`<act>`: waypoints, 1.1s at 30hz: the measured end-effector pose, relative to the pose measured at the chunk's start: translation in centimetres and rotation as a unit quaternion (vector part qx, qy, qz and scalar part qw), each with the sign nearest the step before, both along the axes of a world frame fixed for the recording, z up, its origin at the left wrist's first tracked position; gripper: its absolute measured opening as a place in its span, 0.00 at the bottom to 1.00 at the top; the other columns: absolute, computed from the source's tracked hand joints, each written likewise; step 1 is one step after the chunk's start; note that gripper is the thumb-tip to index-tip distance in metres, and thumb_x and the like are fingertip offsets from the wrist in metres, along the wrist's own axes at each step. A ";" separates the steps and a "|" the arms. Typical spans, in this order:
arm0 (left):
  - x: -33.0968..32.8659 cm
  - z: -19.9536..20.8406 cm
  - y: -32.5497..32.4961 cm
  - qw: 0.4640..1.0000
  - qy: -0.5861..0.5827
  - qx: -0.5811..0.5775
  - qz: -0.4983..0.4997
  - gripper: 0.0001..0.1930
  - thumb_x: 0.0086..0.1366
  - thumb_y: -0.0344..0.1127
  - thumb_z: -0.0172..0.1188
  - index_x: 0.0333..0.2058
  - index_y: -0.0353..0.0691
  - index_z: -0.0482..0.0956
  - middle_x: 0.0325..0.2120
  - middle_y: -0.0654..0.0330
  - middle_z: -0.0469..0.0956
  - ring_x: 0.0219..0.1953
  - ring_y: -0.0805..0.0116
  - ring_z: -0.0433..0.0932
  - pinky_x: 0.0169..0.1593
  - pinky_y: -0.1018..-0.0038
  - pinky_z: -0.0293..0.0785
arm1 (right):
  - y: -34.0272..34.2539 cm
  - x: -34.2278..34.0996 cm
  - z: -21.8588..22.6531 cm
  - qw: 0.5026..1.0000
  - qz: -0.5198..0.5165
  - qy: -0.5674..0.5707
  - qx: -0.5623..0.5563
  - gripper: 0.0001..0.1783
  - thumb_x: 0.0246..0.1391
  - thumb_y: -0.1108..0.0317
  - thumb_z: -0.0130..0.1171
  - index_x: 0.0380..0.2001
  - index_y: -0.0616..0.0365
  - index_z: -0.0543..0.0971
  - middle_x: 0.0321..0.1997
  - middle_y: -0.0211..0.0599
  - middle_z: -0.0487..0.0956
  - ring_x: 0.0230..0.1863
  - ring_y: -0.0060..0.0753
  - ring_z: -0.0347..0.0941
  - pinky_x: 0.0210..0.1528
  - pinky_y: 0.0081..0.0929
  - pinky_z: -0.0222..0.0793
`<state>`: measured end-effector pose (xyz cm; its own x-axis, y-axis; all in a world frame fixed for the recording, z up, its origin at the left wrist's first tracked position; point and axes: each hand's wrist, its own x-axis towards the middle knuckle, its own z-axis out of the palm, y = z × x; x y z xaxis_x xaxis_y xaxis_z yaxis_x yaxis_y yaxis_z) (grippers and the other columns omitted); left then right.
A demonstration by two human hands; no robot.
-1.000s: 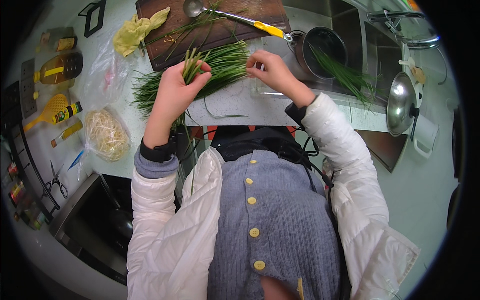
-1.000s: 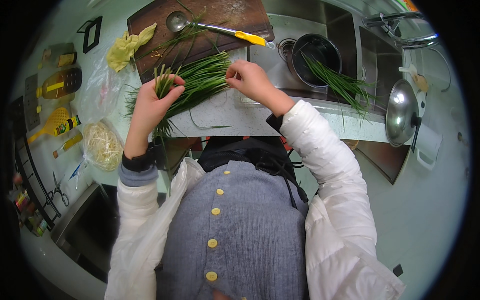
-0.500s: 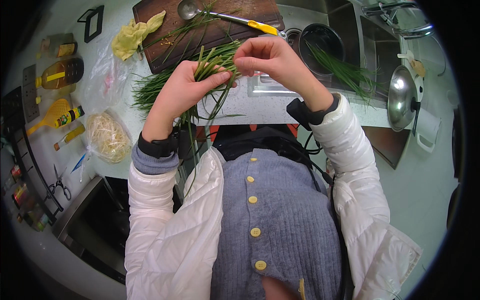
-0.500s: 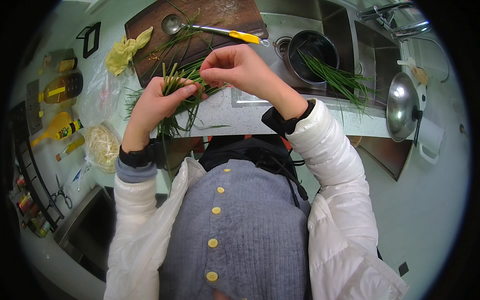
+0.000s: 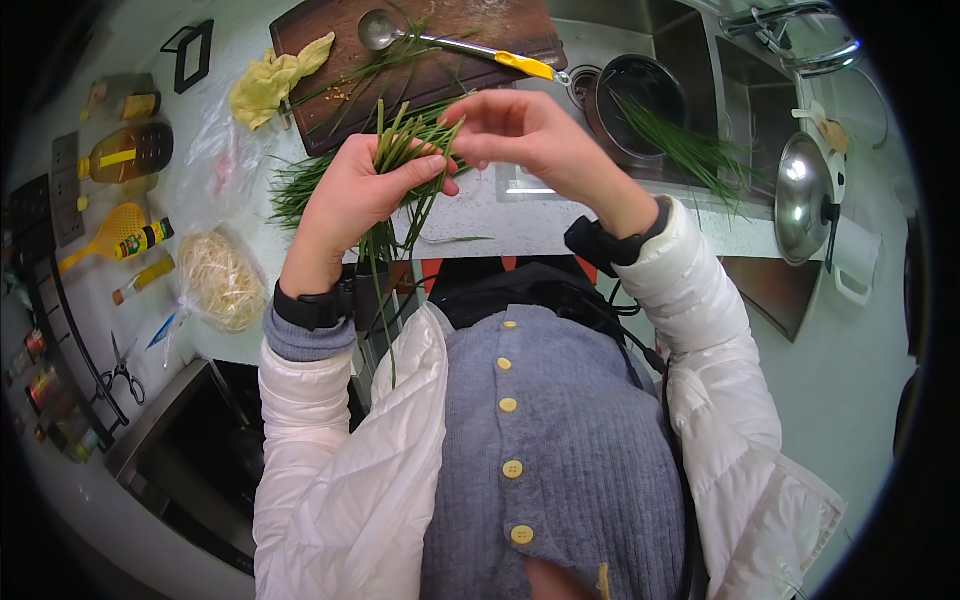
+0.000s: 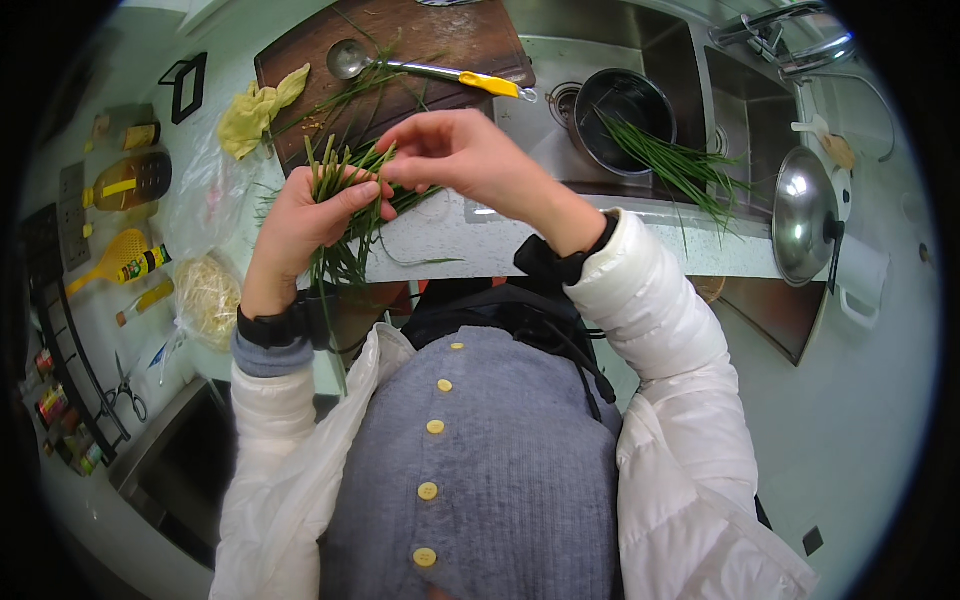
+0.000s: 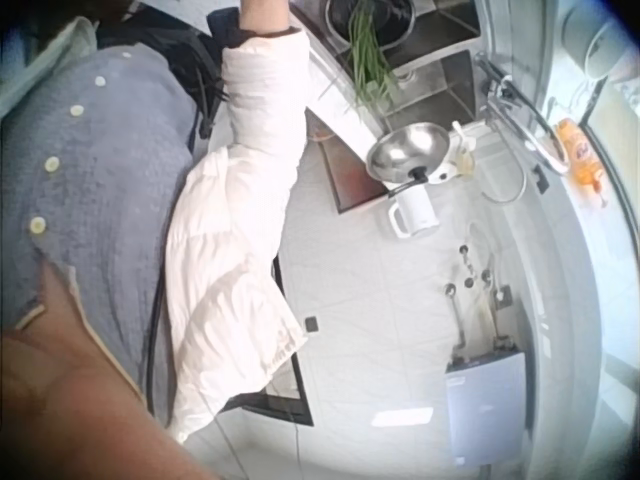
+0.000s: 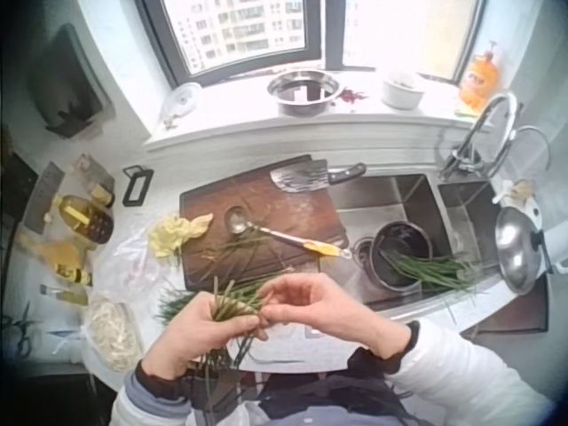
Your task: The person snaps the tough ends off green onion stalks one by one and places the trimmed stalks into a metal bowl in the sink. The person occasionally picks up a new stalk from the cutting board and continues the trimming process.
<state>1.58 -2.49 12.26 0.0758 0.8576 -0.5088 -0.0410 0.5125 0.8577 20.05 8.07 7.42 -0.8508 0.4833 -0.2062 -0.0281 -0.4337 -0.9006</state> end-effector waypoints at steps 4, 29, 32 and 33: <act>0.2 -0.5 -0.1 0.999 0.021 0.049 -0.006 0.10 0.65 0.37 0.59 0.37 0.36 0.81 0.24 0.68 0.80 0.17 0.89 0.60 0.20 0.85 0.50 | -0.2 -0.5 -0.4 1.000 0.012 0.014 0.020 0.11 0.56 0.66 0.62 0.37 0.64 0.80 0.28 0.29 0.80 0.29 0.17 0.74 0.35 0.17 0.70; -9.7 11.7 -9.8 0.875 0.276 0.218 0.334 0.12 0.69 0.34 0.48 0.44 0.31 0.72 0.16 0.66 0.63 0.18 0.76 0.63 0.31 0.73 0.72 | -0.8 1.7 -10.5 0.922 0.005 -0.192 0.337 0.04 0.49 0.71 0.62 0.28 0.59 0.79 0.28 0.39 0.77 0.29 0.35 0.75 0.34 0.29 0.71; -7.1 6.7 -6.7 0.939 0.265 0.091 0.199 0.10 0.62 0.32 0.61 0.41 0.37 0.77 0.22 0.71 0.72 0.19 0.83 0.65 0.22 0.84 0.60 | -0.3 1.5 -7.8 0.975 -0.003 -0.135 0.177 0.05 0.56 0.72 0.58 0.31 0.63 0.76 0.26 0.32 0.77 0.27 0.22 0.72 0.34 0.20 0.70; -6.6 4.8 -5.0 0.960 0.251 0.070 0.101 0.08 0.62 0.34 0.62 0.38 0.37 0.79 0.25 0.71 0.74 0.23 0.84 0.68 0.26 0.85 0.61 | -0.1 1.3 -6.9 0.988 -0.009 -0.106 0.112 0.06 0.57 0.72 0.57 0.32 0.64 0.75 0.26 0.31 0.77 0.27 0.21 0.72 0.33 0.19 0.70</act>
<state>-5.02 -7.46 17.10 -0.3236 0.8916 -0.3168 0.3085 0.4160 0.8555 21.38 7.97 0.56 -0.7907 0.5517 -0.2652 0.1657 -0.2241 -0.9604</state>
